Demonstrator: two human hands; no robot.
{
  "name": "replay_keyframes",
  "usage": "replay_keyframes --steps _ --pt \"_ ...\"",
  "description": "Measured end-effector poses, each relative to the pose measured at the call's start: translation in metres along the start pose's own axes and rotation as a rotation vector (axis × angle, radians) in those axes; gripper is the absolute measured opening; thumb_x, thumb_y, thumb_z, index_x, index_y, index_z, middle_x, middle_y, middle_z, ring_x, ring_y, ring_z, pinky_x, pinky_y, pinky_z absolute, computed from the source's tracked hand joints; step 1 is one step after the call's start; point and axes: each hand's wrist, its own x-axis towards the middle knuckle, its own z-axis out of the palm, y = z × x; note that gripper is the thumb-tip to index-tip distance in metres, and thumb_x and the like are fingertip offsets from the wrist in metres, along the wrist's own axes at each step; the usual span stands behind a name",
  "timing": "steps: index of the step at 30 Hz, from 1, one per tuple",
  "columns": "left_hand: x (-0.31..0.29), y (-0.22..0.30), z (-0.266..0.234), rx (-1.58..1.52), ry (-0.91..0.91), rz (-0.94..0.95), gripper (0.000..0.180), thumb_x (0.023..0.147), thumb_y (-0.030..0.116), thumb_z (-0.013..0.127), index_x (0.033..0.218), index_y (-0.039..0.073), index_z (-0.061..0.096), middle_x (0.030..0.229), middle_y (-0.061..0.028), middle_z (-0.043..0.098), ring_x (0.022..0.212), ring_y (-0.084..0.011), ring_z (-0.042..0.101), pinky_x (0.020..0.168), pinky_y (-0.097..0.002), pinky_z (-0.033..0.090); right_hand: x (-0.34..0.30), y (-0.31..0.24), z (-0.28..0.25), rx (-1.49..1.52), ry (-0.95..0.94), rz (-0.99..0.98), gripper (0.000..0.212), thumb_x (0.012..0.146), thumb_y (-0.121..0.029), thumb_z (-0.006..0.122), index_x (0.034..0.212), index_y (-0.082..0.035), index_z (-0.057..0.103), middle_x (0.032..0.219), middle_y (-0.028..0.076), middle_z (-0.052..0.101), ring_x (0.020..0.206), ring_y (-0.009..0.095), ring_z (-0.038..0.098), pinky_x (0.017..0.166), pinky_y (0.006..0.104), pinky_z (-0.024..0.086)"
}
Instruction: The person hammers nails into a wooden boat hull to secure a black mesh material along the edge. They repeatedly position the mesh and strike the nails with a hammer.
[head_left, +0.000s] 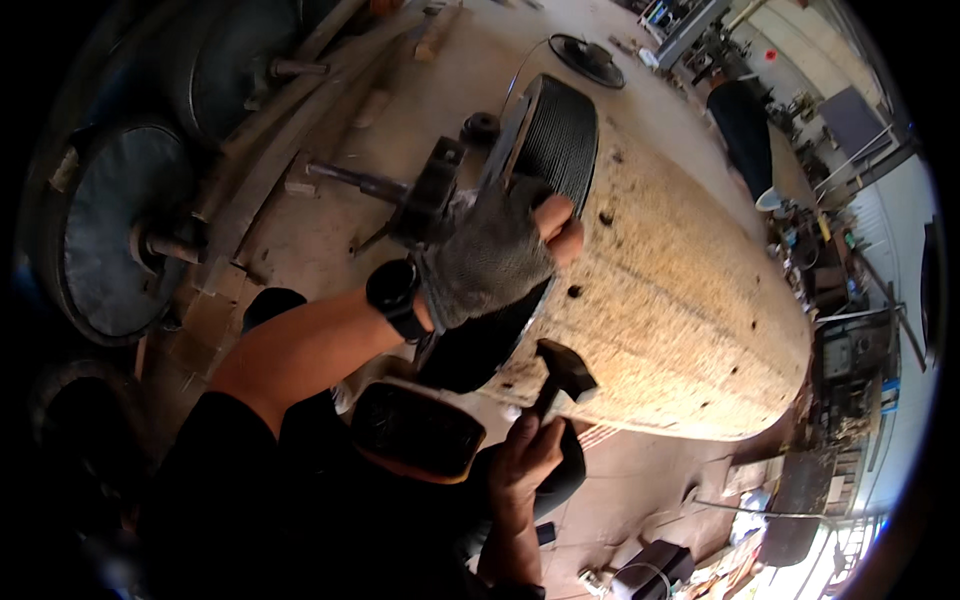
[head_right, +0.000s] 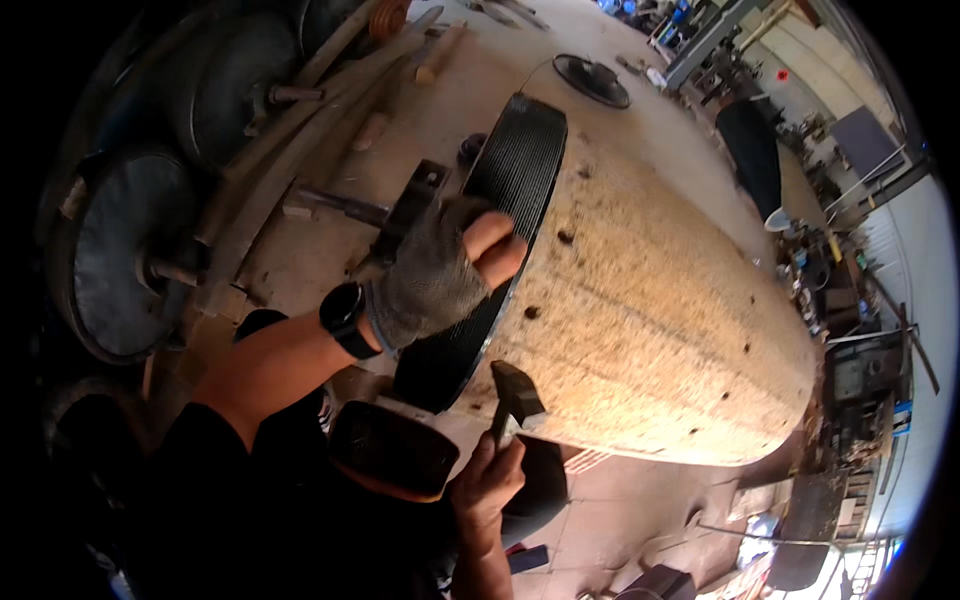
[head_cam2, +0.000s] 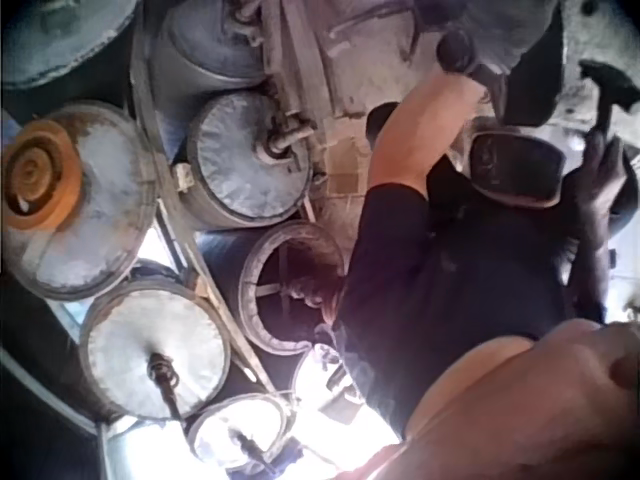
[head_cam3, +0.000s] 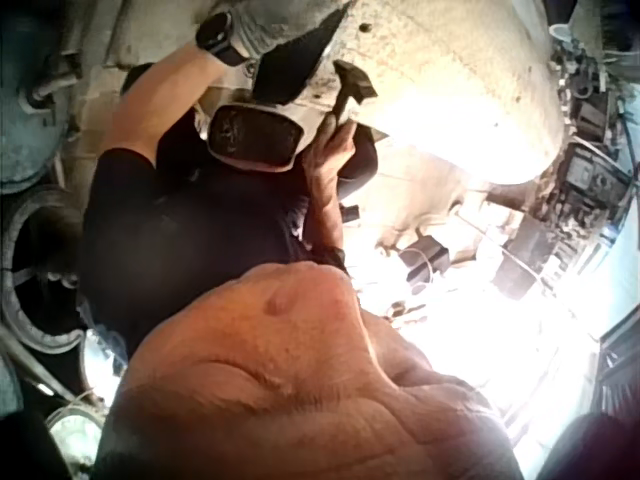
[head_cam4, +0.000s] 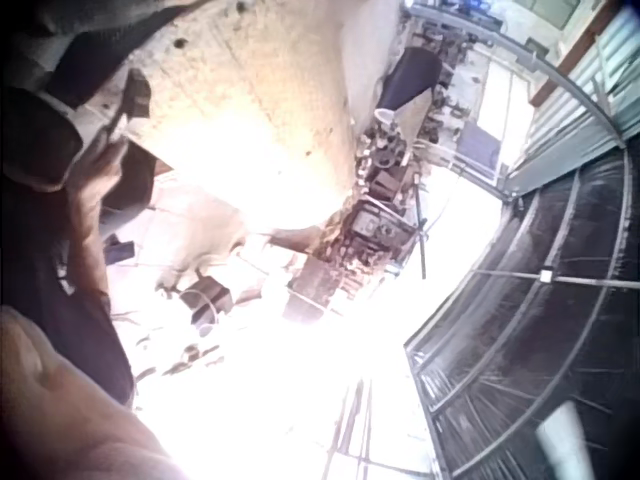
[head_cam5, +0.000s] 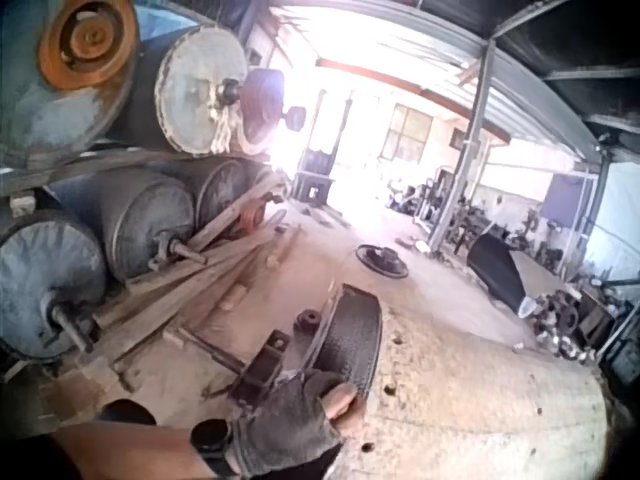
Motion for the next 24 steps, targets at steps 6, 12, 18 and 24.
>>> replay_keyframes --steps 6,12,18,24 --pt "-0.003 -0.006 0.004 0.249 -0.049 0.134 0.028 0.084 0.007 0.068 0.111 0.008 0.063 0.102 -0.0095 0.058 0.086 -0.0304 0.060 0.072 -0.0426 0.051 -0.005 0.027 0.010 -0.133 0.034 -0.235 0.017 0.093 -0.010 0.062 0.104 0.002 0.058 0.079 0.023 0.064 0.065 0.045 0.064 0.053 0.0467 0.051" --pt "-0.106 0.036 -0.012 -0.257 -0.179 0.133 0.043 0.083 -0.002 0.062 0.125 0.001 0.055 0.076 -0.0045 0.055 0.067 -0.0261 0.059 0.070 -0.0398 0.051 -0.042 0.063 0.009 -0.106 -0.034 -0.021 0.021 0.094 -0.009 0.064 0.109 -0.002 0.052 0.069 0.023 0.062 0.060 0.045 0.062 0.050 0.0495 0.047" --pt "-0.138 0.066 -0.007 -0.227 -0.112 0.006 0.043 0.083 -0.001 0.069 0.125 0.003 0.061 0.088 -0.0084 0.069 0.077 -0.0254 0.067 0.071 -0.0391 0.053 -0.039 0.065 -0.005 -0.093 -0.055 -0.105 0.019 0.094 -0.008 0.064 0.108 -0.001 0.053 0.070 0.020 0.061 0.060 0.042 0.062 0.052 0.0476 0.048" --pt "-0.120 0.077 -0.023 -0.150 -0.292 -0.116 0.047 0.081 -0.002 0.068 0.127 0.003 0.060 0.088 -0.0085 0.070 0.080 -0.0261 0.067 0.072 -0.0392 0.053 -0.043 0.069 -0.003 -0.093 -0.031 -0.161 0.020 0.094 -0.009 0.065 0.107 0.000 0.053 0.070 0.020 0.062 0.059 0.041 0.062 0.052 0.0465 0.048"
